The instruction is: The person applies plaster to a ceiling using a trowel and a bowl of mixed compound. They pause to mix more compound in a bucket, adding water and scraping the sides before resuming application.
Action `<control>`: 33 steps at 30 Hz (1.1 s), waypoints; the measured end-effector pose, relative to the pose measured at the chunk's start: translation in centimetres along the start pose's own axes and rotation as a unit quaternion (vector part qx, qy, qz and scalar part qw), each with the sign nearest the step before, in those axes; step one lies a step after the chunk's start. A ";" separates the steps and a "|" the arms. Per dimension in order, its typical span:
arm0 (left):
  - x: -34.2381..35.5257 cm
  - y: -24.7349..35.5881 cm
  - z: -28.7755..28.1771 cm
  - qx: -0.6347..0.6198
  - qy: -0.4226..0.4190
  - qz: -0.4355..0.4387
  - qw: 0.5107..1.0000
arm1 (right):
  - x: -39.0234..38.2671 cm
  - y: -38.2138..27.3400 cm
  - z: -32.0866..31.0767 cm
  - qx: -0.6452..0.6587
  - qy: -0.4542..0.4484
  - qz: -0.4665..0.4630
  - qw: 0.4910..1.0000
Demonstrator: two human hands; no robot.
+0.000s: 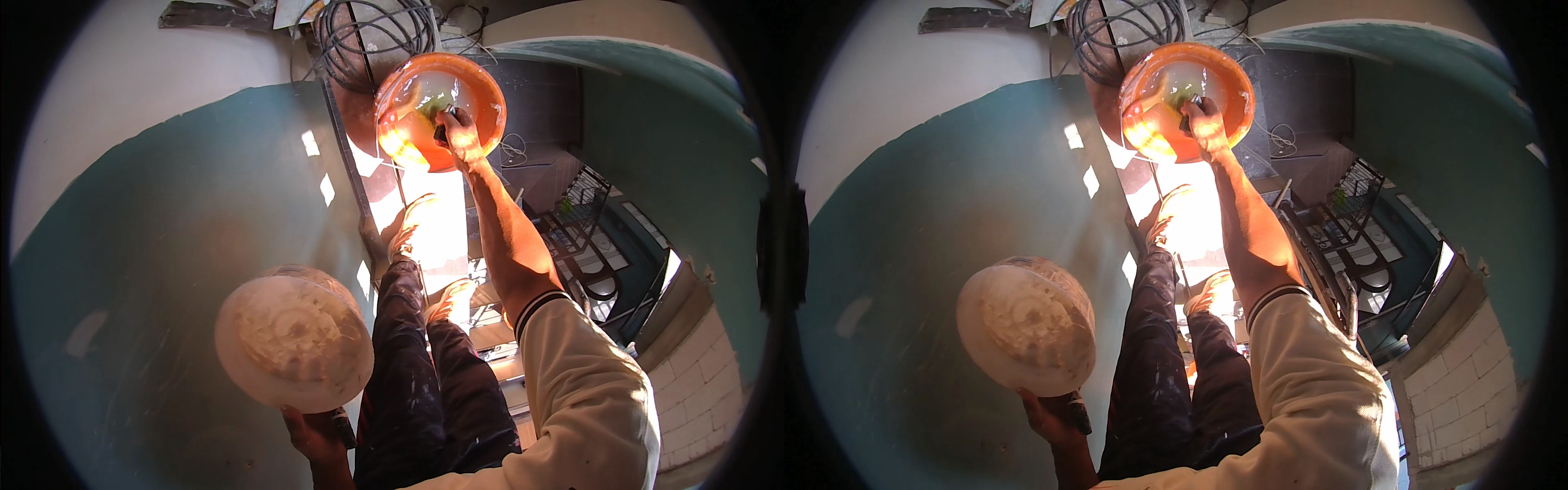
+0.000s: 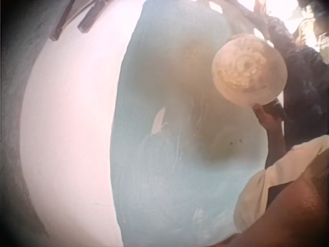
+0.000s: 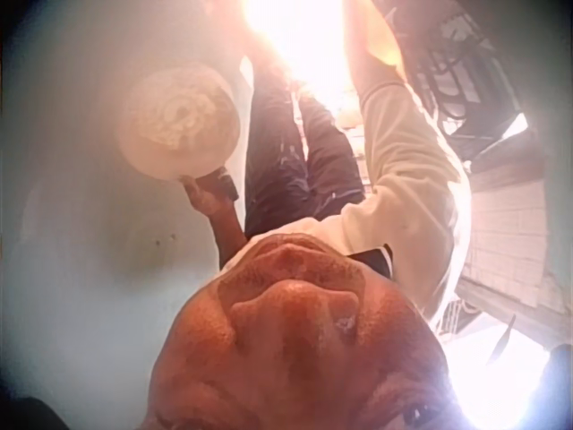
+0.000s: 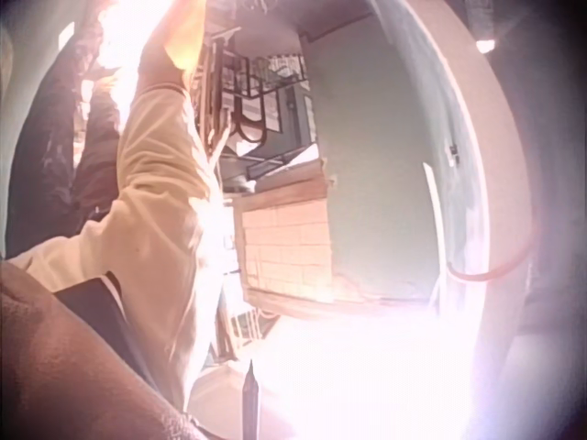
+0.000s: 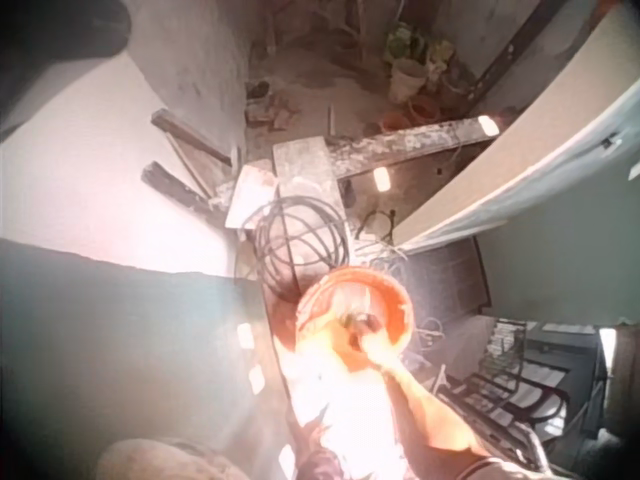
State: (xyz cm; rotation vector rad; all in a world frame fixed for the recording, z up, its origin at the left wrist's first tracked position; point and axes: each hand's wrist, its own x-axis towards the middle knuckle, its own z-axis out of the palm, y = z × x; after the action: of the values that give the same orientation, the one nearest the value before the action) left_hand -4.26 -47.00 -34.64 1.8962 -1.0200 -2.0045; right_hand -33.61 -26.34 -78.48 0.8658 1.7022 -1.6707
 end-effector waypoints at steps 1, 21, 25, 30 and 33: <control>-0.1 0.0 1.4 -0.017 0.032 0.007 0.999 | 0.1 -0.1 0.0 -0.020 0.022 -0.005 1.000; 0.6 0.5 -0.7 -0.005 -0.037 0.005 0.999 | 5.7 3.8 -1.3 -0.149 -0.009 -0.019 0.989; 0.5 0.4 -1.2 0.000 -0.061 0.004 0.998 | 1.9 2.1 -0.9 -0.013 -0.063 -0.058 0.996; 0.4 0.2 -1.0 -0.023 -0.020 0.002 1.000 | 2.2 0.3 -0.4 -0.113 0.045 -0.003 0.993; 0.1 0.4 -2.0 -0.030 -0.024 -0.015 0.999 | 3.8 1.4 -0.1 -0.418 0.115 -0.092 0.896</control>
State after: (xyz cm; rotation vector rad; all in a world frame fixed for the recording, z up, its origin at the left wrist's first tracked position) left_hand -2.51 -48.04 -34.34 1.8515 -0.9374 -2.0822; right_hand -34.82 -26.08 -82.40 0.4870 2.4265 -0.7687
